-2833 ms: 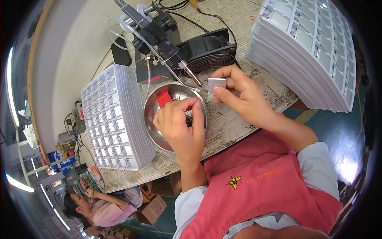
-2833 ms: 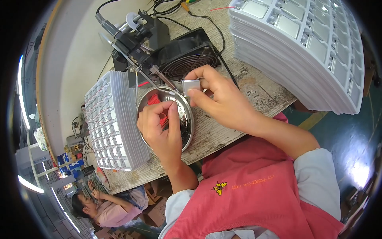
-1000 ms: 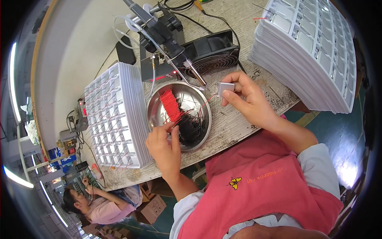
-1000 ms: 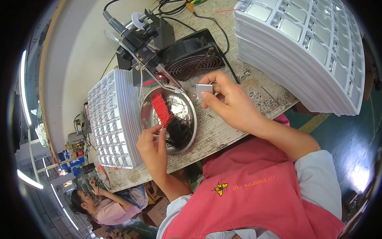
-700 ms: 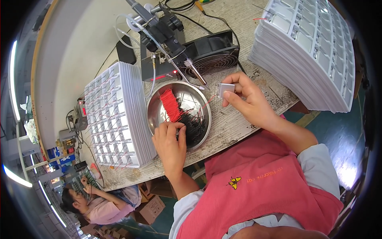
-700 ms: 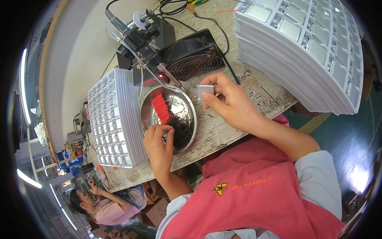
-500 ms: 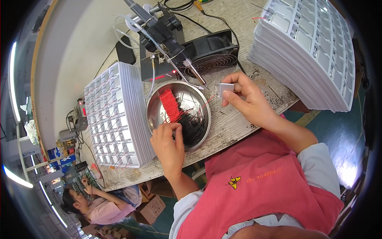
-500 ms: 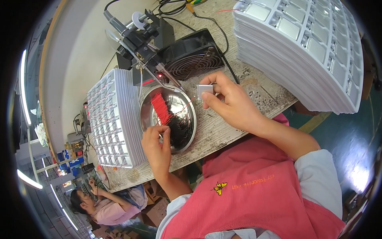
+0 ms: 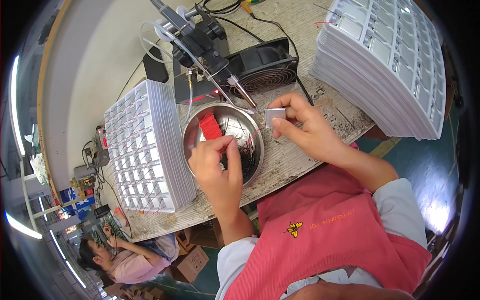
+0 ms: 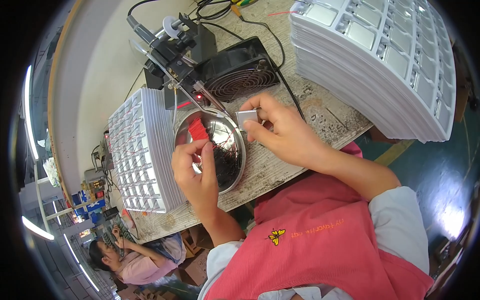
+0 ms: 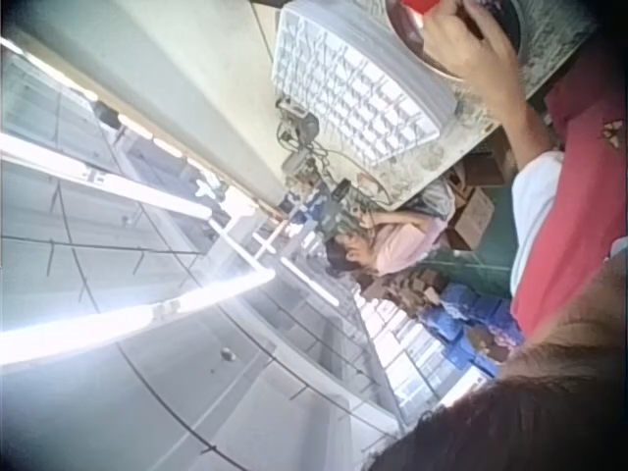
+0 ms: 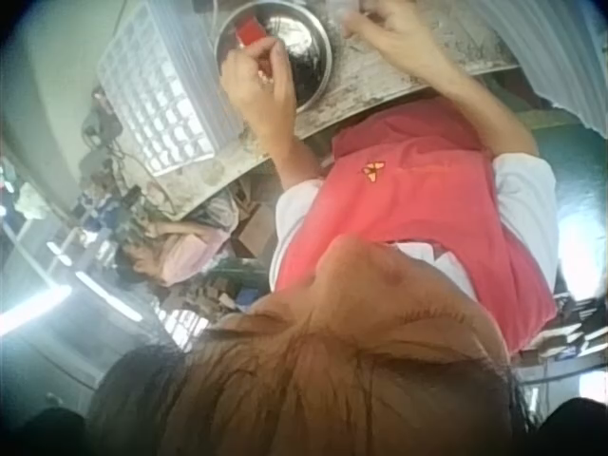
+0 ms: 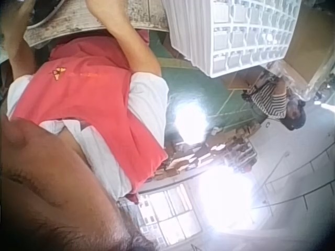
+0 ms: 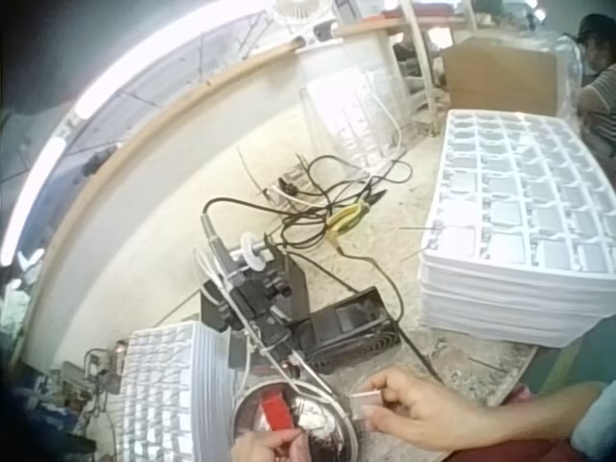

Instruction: The person solders electronic components onto small rectangular parts at a workbench using a soldering iron and soldering wire.

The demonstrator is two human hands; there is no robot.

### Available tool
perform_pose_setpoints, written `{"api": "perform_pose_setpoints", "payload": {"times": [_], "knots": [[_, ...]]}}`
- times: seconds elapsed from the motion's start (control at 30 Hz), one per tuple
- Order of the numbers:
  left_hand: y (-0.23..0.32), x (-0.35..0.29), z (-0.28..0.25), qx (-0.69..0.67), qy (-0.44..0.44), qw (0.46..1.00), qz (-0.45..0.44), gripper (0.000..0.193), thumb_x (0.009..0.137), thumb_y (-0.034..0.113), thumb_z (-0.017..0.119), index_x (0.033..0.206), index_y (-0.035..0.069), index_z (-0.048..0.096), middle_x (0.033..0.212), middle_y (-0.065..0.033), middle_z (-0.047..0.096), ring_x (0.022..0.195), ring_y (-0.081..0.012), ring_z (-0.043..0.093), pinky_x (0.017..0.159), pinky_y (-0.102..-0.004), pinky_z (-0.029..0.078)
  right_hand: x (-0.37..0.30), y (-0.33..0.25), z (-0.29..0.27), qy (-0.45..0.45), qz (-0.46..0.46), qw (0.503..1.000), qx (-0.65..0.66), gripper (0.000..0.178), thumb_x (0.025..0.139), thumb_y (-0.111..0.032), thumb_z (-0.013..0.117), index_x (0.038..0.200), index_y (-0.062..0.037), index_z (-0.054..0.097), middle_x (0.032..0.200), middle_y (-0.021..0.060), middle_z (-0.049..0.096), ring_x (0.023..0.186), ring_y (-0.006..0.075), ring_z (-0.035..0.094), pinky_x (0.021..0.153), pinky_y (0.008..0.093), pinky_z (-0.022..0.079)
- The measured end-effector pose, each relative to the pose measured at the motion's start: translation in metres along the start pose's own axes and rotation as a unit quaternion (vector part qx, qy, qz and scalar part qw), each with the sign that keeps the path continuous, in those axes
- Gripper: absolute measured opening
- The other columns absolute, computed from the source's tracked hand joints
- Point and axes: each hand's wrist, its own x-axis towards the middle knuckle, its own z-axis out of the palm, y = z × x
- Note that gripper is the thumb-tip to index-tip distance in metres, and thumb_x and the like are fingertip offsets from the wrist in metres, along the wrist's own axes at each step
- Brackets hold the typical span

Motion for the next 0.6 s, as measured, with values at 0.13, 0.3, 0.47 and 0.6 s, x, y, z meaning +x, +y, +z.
{"api": "perform_pose_setpoints", "payload": {"times": [0.13, 0.3, 0.47, 0.6], "knots": [[0.007, 0.008, 0.013, -0.029, 0.011, 0.999, 0.039, 0.010, 0.080, 0.008, 0.070, 0.089, 0.008, 0.065, 0.081, -0.0042, 0.060, 0.075, -0.0216, 0.055, 0.072, -0.0343, 0.037, 0.000, -0.002, 0.003, 0.007, -0.002, 1.000, 0.001, 0.026, 0.094, -0.008, 0.057, 0.117, -0.0001, 0.049, 0.088, 0.0088, 0.066, 0.080, 0.0122, 0.065, 0.072, 0.0287, 0.054], [0.011, 0.012, 0.022, -0.020, 0.027, 0.997, 0.066, 0.012, 0.080, 0.012, 0.072, 0.090, 0.010, 0.066, 0.085, -0.0036, 0.060, 0.080, -0.0223, 0.054, 0.075, -0.0356, 0.036, 0.000, -0.004, 0.002, 0.002, 0.003, 1.000, 0.012, 0.026, 0.095, -0.008, 0.056, 0.118, 0.0001, 0.047, 0.090, 0.0072, 0.064, 0.081, 0.0106, 0.063, 0.073, 0.0271, 0.053], [0.012, 0.015, 0.025, -0.008, 0.032, 0.997, 0.075, 0.013, 0.079, 0.013, 0.072, 0.090, 0.011, 0.066, 0.086, -0.0036, 0.059, 0.081, -0.0231, 0.054, 0.076, -0.0363, 0.036, 0.000, -0.006, 0.002, -0.008, 0.010, 1.000, 0.005, 0.026, 0.097, -0.008, 0.055, 0.120, 0.0002, 0.046, 0.091, 0.0049, 0.062, 0.081, 0.0087, 0.061, 0.073, 0.0255, 0.051], [0.011, 0.015, 0.029, -0.007, 0.038, 0.996, 0.081, 0.013, 0.079, 0.013, 0.073, 0.089, 0.011, 0.065, 0.086, -0.0039, 0.060, 0.079, -0.0234, 0.053, 0.075, -0.0366, 0.036, 0.000, -0.008, 0.003, -0.009, 0.009, 1.000, 0.016, 0.026, 0.097, -0.008, 0.054, 0.120, 0.0004, 0.046, 0.092, 0.0050, 0.062, 0.081, 0.0089, 0.061, 0.073, 0.0258, 0.051]]}}
